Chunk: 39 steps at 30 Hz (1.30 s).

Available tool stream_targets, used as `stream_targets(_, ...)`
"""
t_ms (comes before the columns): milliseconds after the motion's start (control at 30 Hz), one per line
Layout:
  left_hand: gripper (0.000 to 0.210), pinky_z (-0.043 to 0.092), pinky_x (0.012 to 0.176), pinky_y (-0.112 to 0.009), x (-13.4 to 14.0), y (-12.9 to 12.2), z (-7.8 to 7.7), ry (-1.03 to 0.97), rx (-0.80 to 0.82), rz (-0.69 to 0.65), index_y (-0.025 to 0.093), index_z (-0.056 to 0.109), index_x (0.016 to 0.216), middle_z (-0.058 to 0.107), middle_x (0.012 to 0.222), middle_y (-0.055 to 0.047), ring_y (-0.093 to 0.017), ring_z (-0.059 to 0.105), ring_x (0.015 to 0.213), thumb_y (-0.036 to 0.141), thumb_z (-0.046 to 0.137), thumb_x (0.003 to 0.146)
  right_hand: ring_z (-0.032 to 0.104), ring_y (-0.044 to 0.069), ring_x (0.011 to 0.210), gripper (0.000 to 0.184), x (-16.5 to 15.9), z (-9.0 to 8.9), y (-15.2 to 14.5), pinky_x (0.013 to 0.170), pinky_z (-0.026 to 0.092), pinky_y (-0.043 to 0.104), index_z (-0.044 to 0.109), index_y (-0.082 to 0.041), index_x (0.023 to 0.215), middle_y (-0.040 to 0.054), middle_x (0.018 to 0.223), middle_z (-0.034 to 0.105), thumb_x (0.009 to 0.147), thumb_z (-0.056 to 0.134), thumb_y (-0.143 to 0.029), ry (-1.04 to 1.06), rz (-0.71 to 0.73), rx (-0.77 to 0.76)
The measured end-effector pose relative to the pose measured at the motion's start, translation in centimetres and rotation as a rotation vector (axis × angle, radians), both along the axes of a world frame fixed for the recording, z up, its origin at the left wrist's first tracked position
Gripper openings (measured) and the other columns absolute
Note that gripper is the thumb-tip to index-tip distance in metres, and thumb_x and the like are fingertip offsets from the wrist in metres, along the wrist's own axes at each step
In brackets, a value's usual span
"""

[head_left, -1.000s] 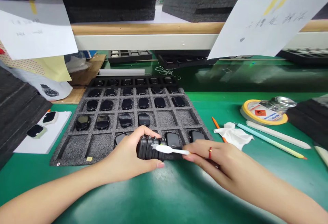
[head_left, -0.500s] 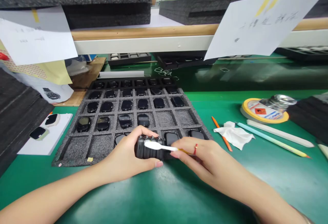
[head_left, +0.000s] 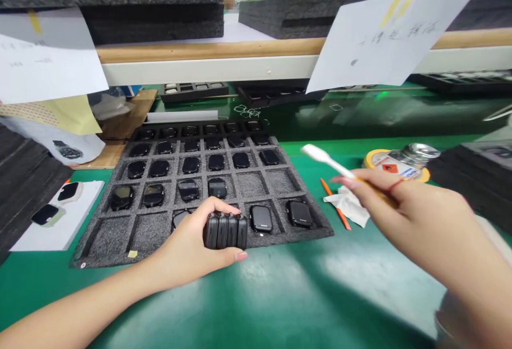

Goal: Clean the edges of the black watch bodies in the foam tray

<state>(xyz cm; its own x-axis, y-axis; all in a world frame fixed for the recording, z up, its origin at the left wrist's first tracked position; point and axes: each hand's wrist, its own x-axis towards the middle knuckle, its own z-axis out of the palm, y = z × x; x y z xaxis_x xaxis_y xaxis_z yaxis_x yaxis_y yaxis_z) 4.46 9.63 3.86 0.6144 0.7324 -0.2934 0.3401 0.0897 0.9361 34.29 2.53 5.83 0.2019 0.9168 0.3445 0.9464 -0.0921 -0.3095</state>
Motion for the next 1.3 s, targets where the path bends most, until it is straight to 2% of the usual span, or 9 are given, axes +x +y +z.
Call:
stream_targets(67, 0.05, 0.052, 0.089, -0.041, 0.0, 0.0, -0.1, 0.006, 0.018, 0.007, 0.023, 0.054, 0.114, 0.07, 0.107, -0.007, -0.027, 0.068, 0.098, 0.032, 0.081, 0.073, 0.065, 0.029, 0.065, 0.042, 2.3, -0.5, -0.4, 0.057, 0.042, 0.036, 0.069, -0.016, 0.103, 0.0147, 0.078, 0.07, 0.099, 0.039, -0.045, -0.079, -0.162, -0.007)
stream_targets(233, 0.052, 0.05, 0.097, -0.046, -0.1, 0.2, -1.0, 0.033, 0.077, 0.03, 0.024, 0.051, 0.119, 0.068, 0.113, -0.009, -0.03, 0.067, 0.105, 0.039, 0.077, 0.077, 0.067, 0.032, 0.088, 0.034, 5.0, -3.8, -0.8, 0.077, 0.048, 0.039, 0.068, -0.014, 0.107, 0.0149, 0.094, 0.07, 0.095, 0.043, -0.035, -0.068, -0.169, -0.117)
stream_targets(367, 0.058, 0.049, 0.099, -0.049, -0.2, 0.3, -1.7, 0.066, 0.107, 0.037, 0.025, 0.048, 0.123, 0.067, 0.116, -0.009, -0.032, 0.066, 0.106, 0.046, 0.075, 0.077, 0.065, 0.027, 0.071, 0.024, 6.1, -5.9, -0.4, 0.065, 0.046, 0.034, 0.068, -0.016, 0.088, 0.0102, 0.08, 0.068, 0.088, 0.055, -0.036, -0.022, -0.207, -0.18)
stream_targets(500, 0.06, 0.048, 0.101, -0.05, 0.0, 0.0, -1.5, 0.054, 0.103, 0.091, 0.026, 0.049, 0.121, 0.07, 0.112, -0.008, -0.033, 0.068, 0.104, 0.051, 0.076, 0.073, 0.065, 0.024, 0.069, 0.025, 8.6, -5.3, -1.1, 0.063, 0.045, 0.031, 0.066, -0.019, 0.085, 0.0062, 0.075, 0.069, 0.091, 0.053, -0.039, 0.013, -0.324, -0.144)
stream_targets(733, 0.062, 0.045, 0.104, -0.052, 0.4, -0.3, -1.2, 0.038, 0.103, 0.123, 0.028, 0.049, 0.12, 0.071, 0.112, -0.006, -0.033, 0.068, 0.105, 0.057, 0.076, 0.072, 0.063, 0.036, 0.086, 0.036, 12.6, -3.2, -3.5, 0.07, 0.046, 0.042, 0.069, -0.011, 0.107, 0.019, 0.095, 0.066, 0.087, 0.052, -0.035, -0.101, -0.55, 0.001)
stream_targets(833, 0.063, 0.045, 0.104, -0.053, 0.4, -0.3, -1.2, 0.056, 0.106, 0.126, 0.029, 0.049, 0.121, 0.071, 0.112, -0.005, -0.033, 0.068, 0.107, 0.059, 0.075, 0.072, 0.063, 0.034, 0.098, 0.041, 11.6, -4.0, -3.5, 0.081, 0.049, 0.043, 0.064, -0.009, 0.123, 0.0198, 0.107, 0.065, 0.094, 0.046, -0.032, -0.101, -0.438, 0.026)
stream_targets(1033, 0.065, 0.047, 0.104, -0.052, 0.2, -0.1, -1.6, 0.056, 0.138, 0.113, 0.027, 0.05, 0.121, 0.071, 0.114, -0.008, -0.034, 0.068, 0.107, 0.06, 0.075, 0.071, 0.068, 0.031, 0.089, 0.027, 8.8, -5.9, -2.4, 0.083, 0.054, 0.044, 0.072, -0.009, 0.108, 0.0164, 0.096, 0.071, 0.091, 0.053, -0.018, -0.049, -0.204, -0.061)
stream_targets(1167, 0.068, 0.046, 0.106, -0.05, 0.2, 0.3, -1.7, 0.029, 0.147, 0.096, 0.025, 0.047, 0.128, 0.069, 0.118, -0.01, -0.033, 0.067, 0.11, 0.055, 0.076, 0.074, 0.061, 0.04, 0.111, 0.034, 6.1, -3.9, -1.1, 0.096, 0.046, 0.058, 0.066, -0.004, 0.12, 0.0241, 0.115, 0.065, 0.093, 0.055, -0.019, -0.046, -0.144, 0.033)
stream_targets(1300, 0.072, 0.05, 0.102, -0.046, 0.4, 0.0, -1.3, -0.131, 0.077, 0.152, 0.025, 0.041, 0.133, 0.071, 0.116, -0.009, -0.029, 0.069, 0.107, 0.044, 0.08, 0.075, 0.057, 0.027, 0.125, 0.056, -1.0, -0.8, 0.0, 0.108, 0.046, 0.045, 0.05, -0.021, 0.141, 0.0105, 0.135, 0.06, 0.09, 0.072, -0.033, 0.196, 0.295, 0.049)
